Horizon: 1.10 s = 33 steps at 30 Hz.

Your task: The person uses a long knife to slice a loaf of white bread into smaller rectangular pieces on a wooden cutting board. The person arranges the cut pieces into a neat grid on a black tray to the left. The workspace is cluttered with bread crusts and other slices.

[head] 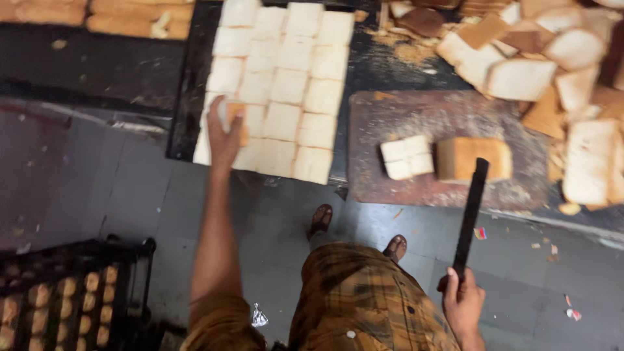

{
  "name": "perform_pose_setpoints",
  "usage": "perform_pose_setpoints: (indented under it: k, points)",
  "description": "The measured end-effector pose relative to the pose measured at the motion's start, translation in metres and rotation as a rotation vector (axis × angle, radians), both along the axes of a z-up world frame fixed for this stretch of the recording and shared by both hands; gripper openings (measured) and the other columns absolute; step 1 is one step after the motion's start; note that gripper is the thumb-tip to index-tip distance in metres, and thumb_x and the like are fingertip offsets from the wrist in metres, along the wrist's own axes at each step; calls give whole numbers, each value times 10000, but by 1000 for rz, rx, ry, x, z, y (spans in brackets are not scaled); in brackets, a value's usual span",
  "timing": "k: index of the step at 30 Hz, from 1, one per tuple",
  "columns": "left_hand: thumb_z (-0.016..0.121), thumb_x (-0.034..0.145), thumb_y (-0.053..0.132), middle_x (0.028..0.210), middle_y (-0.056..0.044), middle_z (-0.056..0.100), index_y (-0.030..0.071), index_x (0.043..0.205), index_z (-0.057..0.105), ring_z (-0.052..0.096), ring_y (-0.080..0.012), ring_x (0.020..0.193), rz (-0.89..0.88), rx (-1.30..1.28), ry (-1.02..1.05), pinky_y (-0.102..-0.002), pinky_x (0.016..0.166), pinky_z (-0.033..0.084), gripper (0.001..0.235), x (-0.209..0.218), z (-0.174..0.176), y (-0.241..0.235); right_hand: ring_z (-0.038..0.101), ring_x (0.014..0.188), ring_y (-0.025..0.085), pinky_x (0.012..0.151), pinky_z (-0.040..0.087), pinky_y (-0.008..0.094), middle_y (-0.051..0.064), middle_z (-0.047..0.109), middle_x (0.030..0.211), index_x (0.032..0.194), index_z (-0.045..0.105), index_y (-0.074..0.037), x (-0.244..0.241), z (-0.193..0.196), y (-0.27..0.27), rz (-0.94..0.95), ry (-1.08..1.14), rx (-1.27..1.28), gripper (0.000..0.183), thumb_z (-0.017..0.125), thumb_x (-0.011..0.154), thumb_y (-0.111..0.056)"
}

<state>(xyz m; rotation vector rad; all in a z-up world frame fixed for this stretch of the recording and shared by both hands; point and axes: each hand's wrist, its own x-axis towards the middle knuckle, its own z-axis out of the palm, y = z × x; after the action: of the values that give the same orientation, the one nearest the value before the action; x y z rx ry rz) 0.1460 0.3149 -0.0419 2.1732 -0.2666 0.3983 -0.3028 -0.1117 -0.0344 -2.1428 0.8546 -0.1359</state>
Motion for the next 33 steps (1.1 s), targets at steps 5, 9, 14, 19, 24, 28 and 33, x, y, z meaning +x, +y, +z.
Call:
perform_pose_setpoints:
  k: [5,9,14,19,24,28,33]
  points:
    - [772,953,337,1321,-257,506,95,1472,529,546,-470,1213,264,405,147,-535,1004,469,622,-2,14,121,630,536,141,576,499,304,74,672,651,947,598,-4,39,20,13,107,-58,-39,228,562,1090,-178]
    - [791,921,390,1301,-256,497,106,1449,534,536,-482,1161,277,525,180,-571,926,482,653,-6,1,125,583,530,137,545,467,303,79,674,667,987,606,8,70,39,39,121,-70,-3,217,554,1091,-175]
    - [788,900,395,1319,-252,478,112,1437,542,521,-466,1140,316,619,135,-587,886,491,655,-2,-12,118,559,500,103,504,446,280,66,660,646,986,596,4,94,49,70,110,-42,56,225,548,1092,-187]
    - [743,913,429,1372,-246,463,139,1456,543,486,-469,1229,310,541,272,-624,957,419,648,-6,-11,115,506,426,105,427,398,291,66,650,622,987,590,-1,106,50,89,71,31,106,237,538,1081,-212]
    - [634,1018,500,1489,-260,404,138,1488,533,428,-483,1311,327,556,282,-637,1047,352,602,-9,-33,117,492,427,101,416,390,294,74,641,619,992,581,-8,109,45,99,15,39,157,243,531,1089,-226]
    - [563,1030,506,1544,-227,390,153,1502,526,387,-478,1376,359,484,320,-658,1096,319,591,0,-54,123,483,423,96,411,383,290,67,642,622,953,565,-9,114,41,100,33,13,169,273,529,1090,-241]
    - [614,1073,403,1566,-308,288,88,1563,486,293,-562,1366,146,412,327,-663,1069,266,596,13,-32,145,469,404,100,397,368,292,76,632,612,940,552,-4,112,41,98,-14,48,194,279,537,1091,-238]
